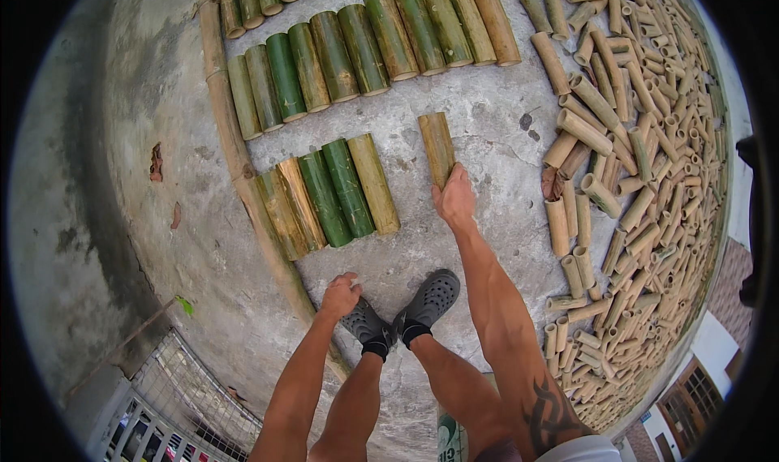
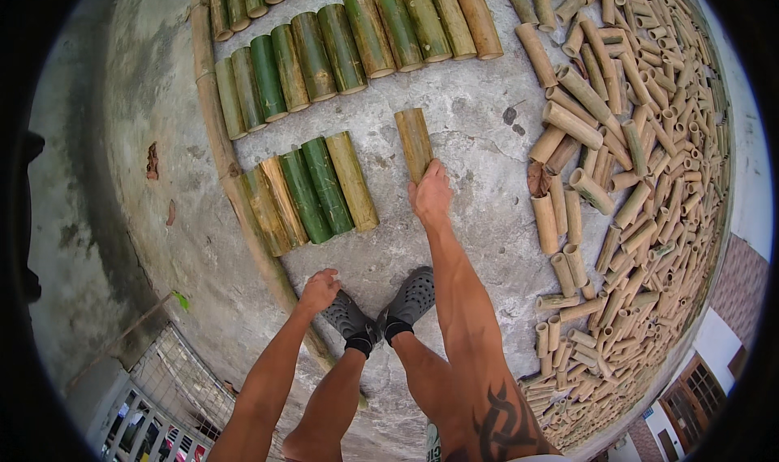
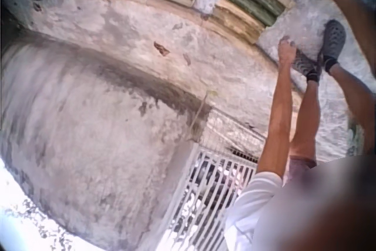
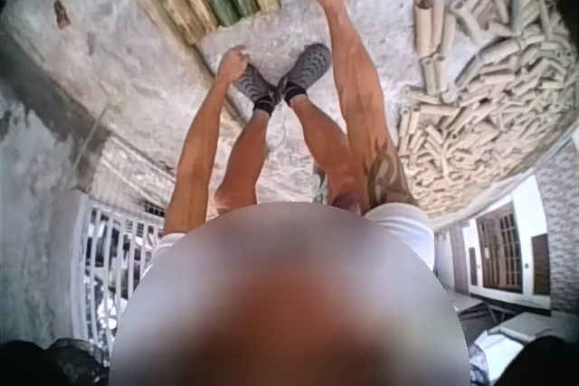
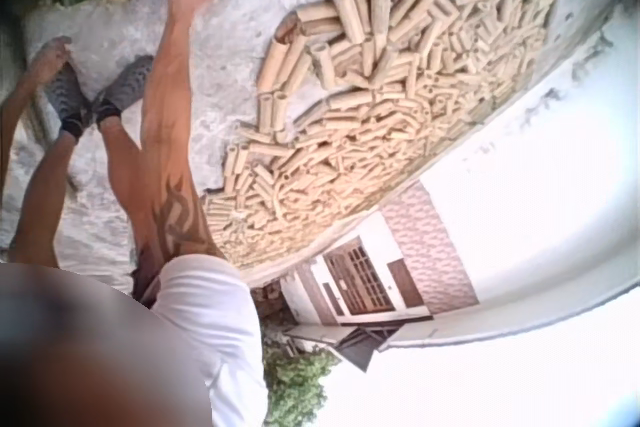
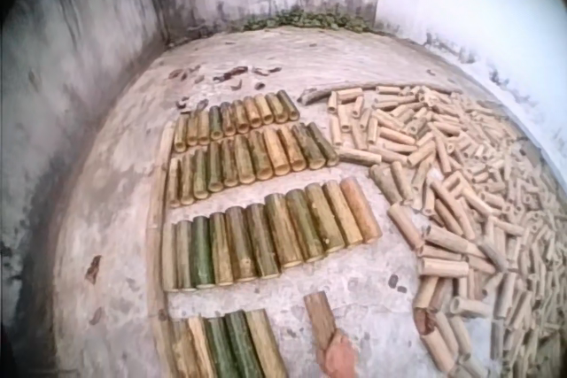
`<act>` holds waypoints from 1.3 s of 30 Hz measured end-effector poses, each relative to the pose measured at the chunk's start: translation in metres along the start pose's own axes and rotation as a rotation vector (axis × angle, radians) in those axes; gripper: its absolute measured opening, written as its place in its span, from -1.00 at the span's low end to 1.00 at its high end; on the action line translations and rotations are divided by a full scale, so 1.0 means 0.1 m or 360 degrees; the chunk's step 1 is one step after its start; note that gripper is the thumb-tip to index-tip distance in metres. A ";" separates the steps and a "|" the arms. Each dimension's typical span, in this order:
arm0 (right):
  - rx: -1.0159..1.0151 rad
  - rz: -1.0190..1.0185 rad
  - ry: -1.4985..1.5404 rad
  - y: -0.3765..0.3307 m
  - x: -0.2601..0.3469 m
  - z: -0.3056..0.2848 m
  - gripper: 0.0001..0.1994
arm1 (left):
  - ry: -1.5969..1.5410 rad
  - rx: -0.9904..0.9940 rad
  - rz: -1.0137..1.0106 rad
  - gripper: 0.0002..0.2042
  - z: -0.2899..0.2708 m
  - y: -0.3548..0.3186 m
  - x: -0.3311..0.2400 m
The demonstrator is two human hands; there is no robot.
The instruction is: The person repeatedly takes bamboo segments from a green bucket and arranges them in neat rows on a paved outdoor surface. They occasionally squat to adjust the alignment of the pieces and continue until the bucket is empty.
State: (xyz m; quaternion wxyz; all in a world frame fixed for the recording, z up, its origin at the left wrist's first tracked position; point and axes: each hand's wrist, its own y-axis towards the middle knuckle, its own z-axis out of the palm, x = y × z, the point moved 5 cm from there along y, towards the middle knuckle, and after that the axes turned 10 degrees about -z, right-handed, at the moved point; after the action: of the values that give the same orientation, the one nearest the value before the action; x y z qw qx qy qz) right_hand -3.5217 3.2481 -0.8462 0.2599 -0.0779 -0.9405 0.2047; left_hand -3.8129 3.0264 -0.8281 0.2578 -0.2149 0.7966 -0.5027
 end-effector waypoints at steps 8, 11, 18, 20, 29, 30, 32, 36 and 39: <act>0.0254 -0.0165 -0.0056 -0.38 0.65 0.44 -0.11 | 0.0125 0.0061 0.0071 -0.54 0.11 -0.19 -0.01; 0.0268 -0.0145 -0.0005 -0.52 0.64 0.42 -0.13 | 0.0052 0.0038 0.0105 -0.56 0.09 -0.23 -0.20; 0.0607 -0.0153 0.0058 -1.50 0.35 -0.53 -0.29 | 0.0200 0.0072 0.0139 -0.55 -0.36 -1.05 -0.92; 0.0703 -0.0043 0.0004 -1.95 0.20 -0.96 -0.36 | 0.0279 0.0004 0.0273 -0.57 -0.55 -1.42 -1.19; 0.0229 0.0547 0.0439 -4.64 -0.51 -2.67 -0.44 | 0.0563 -0.0132 0.0850 -0.62 -1.43 -2.38 -2.05; 0.0056 0.0655 0.0537 -5.06 -0.50 -2.78 -0.44 | 0.0558 -0.0108 0.0807 -0.62 -1.52 -2.45 -2.04; -0.0266 0.0888 0.0737 -5.92 -0.44 -2.89 -0.45 | 0.0659 -0.0171 0.0904 -0.61 -1.69 -2.62 -2.05; -0.0916 0.1334 0.0931 -7.63 -0.25 -2.85 -0.48 | 0.0561 0.0160 0.0788 -0.61 -1.85 -3.08 -1.86; -0.1234 0.1829 0.1104 -8.76 0.11 -2.36 -0.48 | 0.1078 0.0166 0.0573 -0.54 -1.92 -3.48 -1.66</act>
State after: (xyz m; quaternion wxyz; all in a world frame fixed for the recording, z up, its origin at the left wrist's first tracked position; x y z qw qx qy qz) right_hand -3.4428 2.5399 -0.2840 0.3466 -0.6986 -0.6218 -0.0726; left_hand -3.7757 3.1185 -0.4091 0.0750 0.1200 0.8349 -0.5319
